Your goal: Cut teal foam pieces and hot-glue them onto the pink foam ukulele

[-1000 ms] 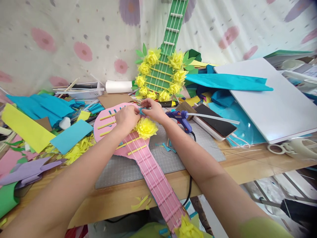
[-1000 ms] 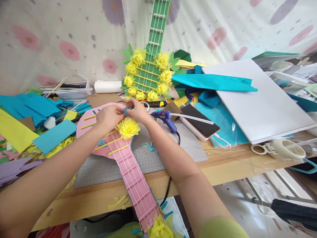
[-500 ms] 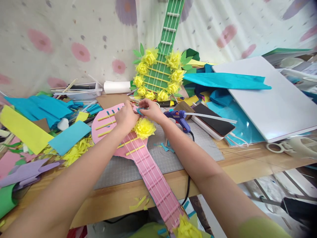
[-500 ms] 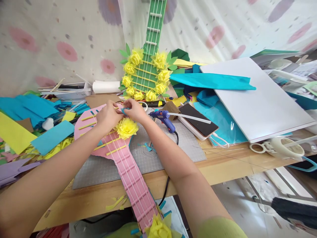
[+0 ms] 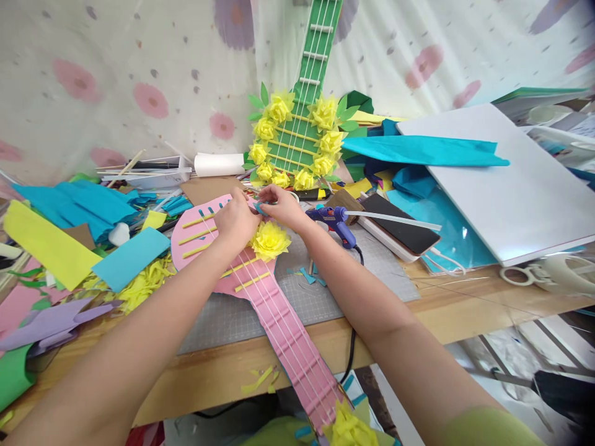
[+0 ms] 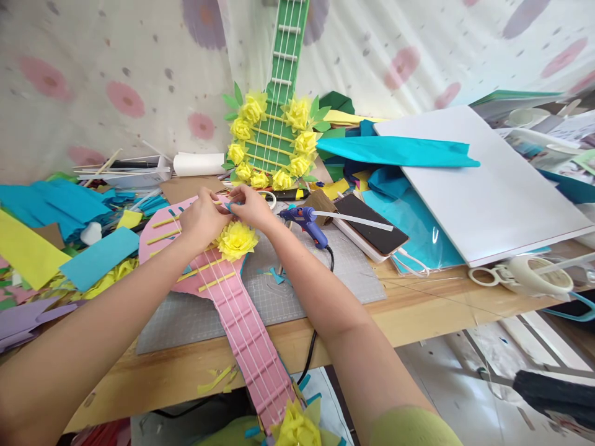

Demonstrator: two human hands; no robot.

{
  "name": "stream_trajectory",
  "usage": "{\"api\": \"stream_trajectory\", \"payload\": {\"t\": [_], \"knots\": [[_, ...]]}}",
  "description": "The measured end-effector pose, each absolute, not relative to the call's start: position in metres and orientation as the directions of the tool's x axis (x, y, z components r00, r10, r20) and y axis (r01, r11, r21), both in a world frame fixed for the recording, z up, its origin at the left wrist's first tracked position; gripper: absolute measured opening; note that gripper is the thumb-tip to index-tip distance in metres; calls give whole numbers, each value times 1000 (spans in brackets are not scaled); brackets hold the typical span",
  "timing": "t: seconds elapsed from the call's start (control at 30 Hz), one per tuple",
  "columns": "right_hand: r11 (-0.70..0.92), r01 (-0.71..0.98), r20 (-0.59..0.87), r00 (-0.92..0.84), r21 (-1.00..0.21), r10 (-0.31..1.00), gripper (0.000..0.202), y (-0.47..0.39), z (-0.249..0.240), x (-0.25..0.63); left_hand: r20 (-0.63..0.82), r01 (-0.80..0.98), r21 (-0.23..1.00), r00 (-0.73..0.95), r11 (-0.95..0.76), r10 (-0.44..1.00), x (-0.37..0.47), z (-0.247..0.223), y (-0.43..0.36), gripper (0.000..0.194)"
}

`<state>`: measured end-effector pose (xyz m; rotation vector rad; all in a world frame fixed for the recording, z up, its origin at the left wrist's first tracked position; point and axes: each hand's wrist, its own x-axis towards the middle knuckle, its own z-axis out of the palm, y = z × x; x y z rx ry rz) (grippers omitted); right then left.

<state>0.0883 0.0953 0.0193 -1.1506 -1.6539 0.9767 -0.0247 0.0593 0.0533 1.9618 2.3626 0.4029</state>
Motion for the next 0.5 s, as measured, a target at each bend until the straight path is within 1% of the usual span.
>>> {"api": "stream_trajectory", "payload": {"t": [0.17, 0.23, 0.4, 0.5], "knots": [[282, 238, 240, -192, -929, 952, 21, 98, 19, 92, 106, 945, 291, -189, 152, 976, -29, 61, 55, 47], [301, 215, 263, -188, -929, 946, 21, 100, 20, 95, 95, 931, 321, -212, 172, 973, -33, 67, 53, 47], [325, 205, 295, -167, -923, 941, 21, 100, 27, 101, 150, 892, 401, -289, 209, 946, -59, 85, 56, 41], [320, 218, 292, -154, -922, 944, 19, 98, 34, 103, 167, 889, 409, -295, 207, 941, -81, 92, 58, 36]]}}
